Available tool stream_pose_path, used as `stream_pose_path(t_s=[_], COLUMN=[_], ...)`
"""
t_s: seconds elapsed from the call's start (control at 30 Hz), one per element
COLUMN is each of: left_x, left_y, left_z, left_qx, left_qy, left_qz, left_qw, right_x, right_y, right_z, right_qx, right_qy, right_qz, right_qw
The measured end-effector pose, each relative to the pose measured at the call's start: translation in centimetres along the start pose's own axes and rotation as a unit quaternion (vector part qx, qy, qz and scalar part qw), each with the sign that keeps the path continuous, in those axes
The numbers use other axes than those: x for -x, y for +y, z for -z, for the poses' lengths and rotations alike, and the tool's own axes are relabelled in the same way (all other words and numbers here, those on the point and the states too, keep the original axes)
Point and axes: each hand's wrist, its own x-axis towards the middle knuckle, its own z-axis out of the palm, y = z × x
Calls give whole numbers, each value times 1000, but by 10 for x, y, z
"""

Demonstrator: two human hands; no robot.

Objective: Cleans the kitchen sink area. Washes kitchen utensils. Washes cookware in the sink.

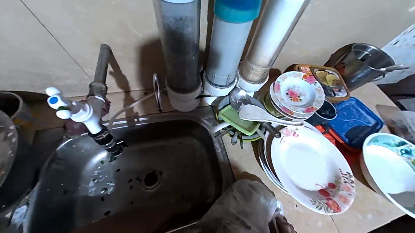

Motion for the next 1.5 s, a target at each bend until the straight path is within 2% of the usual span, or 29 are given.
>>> stream_pose_path(t_s=[0.07,0.13,0.2,0.3,0.37,0.43,0.63,0.8,0.9,1.03,1.17,1.27,1.33,1.4,1.5], left_x=[6,4,2,31,36,40,53,100,125,121,118,109,90,66,41], left_y=[-1,-21,-49,-23,-36,-47,-54,-88,-106,-114,-107,-88,-63,-32,-5], left_z=[-1,-12,-21,-15,-17,-22,-26,-34,-42,-44,-46,-43,-41,-35,-29], left_qx=[94,199,191,257,254,254,184,235,181,85,118,279,382,448,565], left_qy=[19,47,58,78,77,78,91,121,137,114,145,202,219,225,242], left_qz=[21,23,-23,79,86,53,26,107,141,171,207,195,152,127,125], left_qw=[995,979,980,960,960,962,978,958,964,975,960,919,885,856,779], right_x=[0,0,0,1,0,1,0,-1,0,-4,-7,-13,-15,-24,-39], right_y=[2,4,6,10,11,12,7,6,6,9,5,-9,-21,-41,-76], right_z=[-3,-5,-7,-13,-15,-16,-11,-8,-6,-6,3,18,20,24,47], right_qx=[-1,-1,0,0,-6,-12,-39,-37,-41,-35,-38,-103,-208,-330,-466], right_qy=[16,25,27,48,57,60,37,27,20,3,-58,-86,-24,35,51], right_qz=[13,17,15,33,35,35,10,9,8,3,-33,-113,-133,-139,-136], right_qw=[1000,1000,1000,998,998,998,998,999,999,999,997,984,969,933,873])
